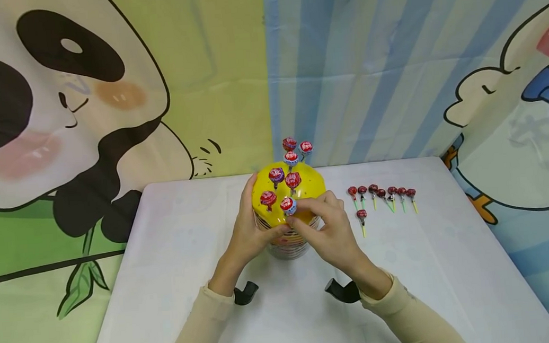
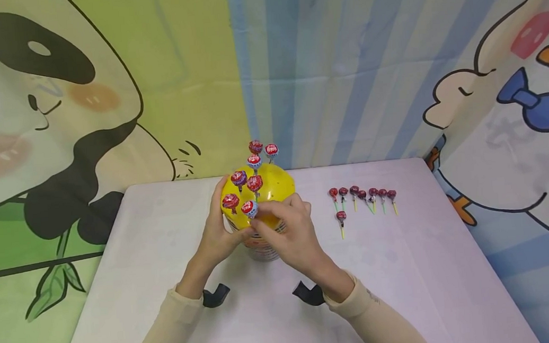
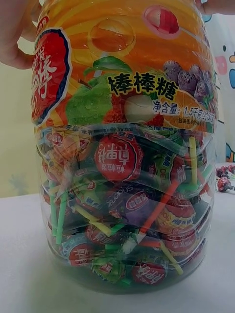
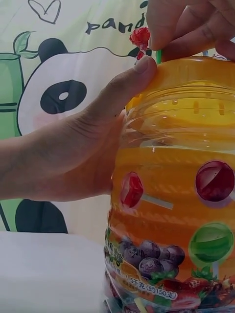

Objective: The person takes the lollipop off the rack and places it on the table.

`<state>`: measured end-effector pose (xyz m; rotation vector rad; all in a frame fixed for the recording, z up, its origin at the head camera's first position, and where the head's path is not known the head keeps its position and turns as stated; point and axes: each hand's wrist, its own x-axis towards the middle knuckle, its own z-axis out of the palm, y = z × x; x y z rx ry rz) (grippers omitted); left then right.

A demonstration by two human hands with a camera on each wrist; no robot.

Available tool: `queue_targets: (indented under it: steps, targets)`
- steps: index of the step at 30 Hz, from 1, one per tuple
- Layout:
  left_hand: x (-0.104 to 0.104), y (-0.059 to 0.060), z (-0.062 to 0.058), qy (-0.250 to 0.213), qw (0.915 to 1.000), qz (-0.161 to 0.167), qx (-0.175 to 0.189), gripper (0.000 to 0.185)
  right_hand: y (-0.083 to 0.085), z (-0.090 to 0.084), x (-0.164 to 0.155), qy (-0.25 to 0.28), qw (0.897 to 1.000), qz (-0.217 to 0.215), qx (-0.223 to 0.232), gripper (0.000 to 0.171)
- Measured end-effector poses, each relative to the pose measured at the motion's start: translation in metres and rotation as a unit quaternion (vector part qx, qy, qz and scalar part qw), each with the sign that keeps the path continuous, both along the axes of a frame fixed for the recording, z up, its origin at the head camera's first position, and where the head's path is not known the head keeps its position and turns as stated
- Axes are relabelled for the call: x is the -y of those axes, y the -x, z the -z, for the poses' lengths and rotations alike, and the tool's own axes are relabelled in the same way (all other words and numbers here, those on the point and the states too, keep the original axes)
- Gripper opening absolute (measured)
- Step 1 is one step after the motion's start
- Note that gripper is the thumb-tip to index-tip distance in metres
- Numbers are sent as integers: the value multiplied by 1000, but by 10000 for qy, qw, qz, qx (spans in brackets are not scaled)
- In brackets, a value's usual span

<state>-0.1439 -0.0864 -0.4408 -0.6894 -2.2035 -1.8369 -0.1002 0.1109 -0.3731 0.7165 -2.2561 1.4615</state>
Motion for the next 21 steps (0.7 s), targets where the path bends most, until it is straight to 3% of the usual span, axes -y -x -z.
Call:
queue_targets:
  steps: [12, 21]
  targets:
    - [-2, 1, -1, -100, 9999, 105, 6, 113, 2, -6, -7, 543, 9984, -157, 43, 23]
    - [-2, 0, 1, -19, 10000, -33, 73, 111, 10, -4, -36, 712, 9971, 243, 92, 24]
